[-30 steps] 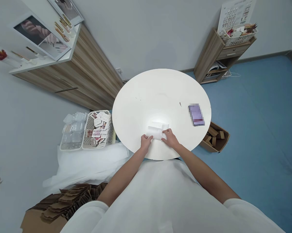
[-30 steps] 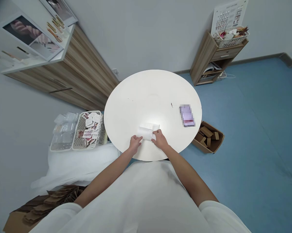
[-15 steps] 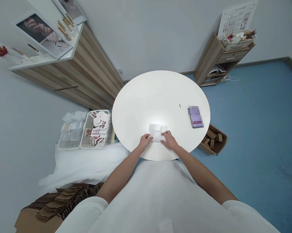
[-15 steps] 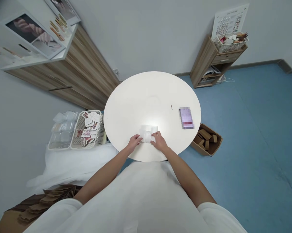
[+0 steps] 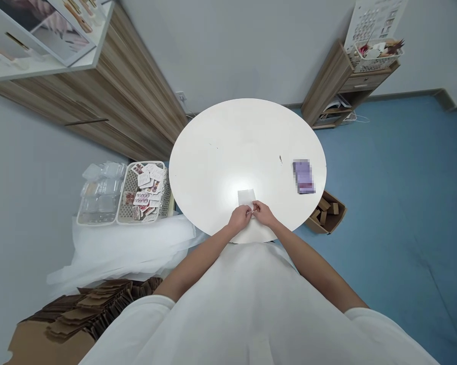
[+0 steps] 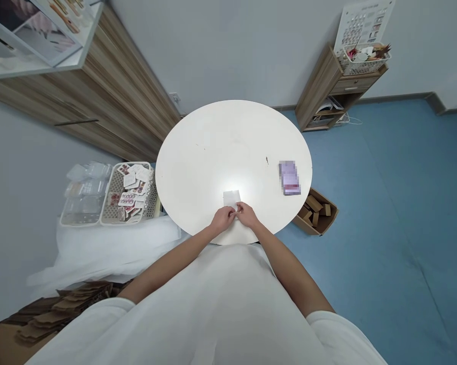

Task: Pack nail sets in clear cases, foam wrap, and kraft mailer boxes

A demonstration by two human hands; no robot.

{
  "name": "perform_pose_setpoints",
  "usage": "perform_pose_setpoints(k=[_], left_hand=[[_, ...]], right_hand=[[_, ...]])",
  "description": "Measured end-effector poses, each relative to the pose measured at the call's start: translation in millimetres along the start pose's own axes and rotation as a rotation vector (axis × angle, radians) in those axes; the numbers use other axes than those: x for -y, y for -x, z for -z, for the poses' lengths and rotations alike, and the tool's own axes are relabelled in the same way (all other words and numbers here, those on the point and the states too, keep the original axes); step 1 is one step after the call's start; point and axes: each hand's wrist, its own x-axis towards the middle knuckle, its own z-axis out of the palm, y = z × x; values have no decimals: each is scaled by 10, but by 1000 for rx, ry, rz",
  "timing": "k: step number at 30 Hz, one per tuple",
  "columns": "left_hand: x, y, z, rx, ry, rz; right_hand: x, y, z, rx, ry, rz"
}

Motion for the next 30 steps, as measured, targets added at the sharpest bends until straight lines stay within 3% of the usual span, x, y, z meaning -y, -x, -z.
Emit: perform_pose_setpoints(k=[3, 7, 11, 17, 21, 27, 30], left_hand=[[4, 108, -48, -23, 115, -31], [17, 293, -12, 0, 287, -43], [68, 299, 109, -45, 368, -36], [90, 47, 113, -129, 200, -85], [77, 15, 46, -145, 166, -81], [58, 46, 93, -160, 348, -4], [38, 44, 126, -153, 415, 19]], right_hand=[[34, 17, -16, -50, -82, -57], [59, -24, -87, -161, 62, -140], [24, -75, -98, -166, 156, -108], [-27, -31, -20, -81, 156, 13], [-34, 143, 98, -26, 313, 228], [54, 201, 279, 217, 757, 425], [98, 96, 258, 237, 811, 432]])
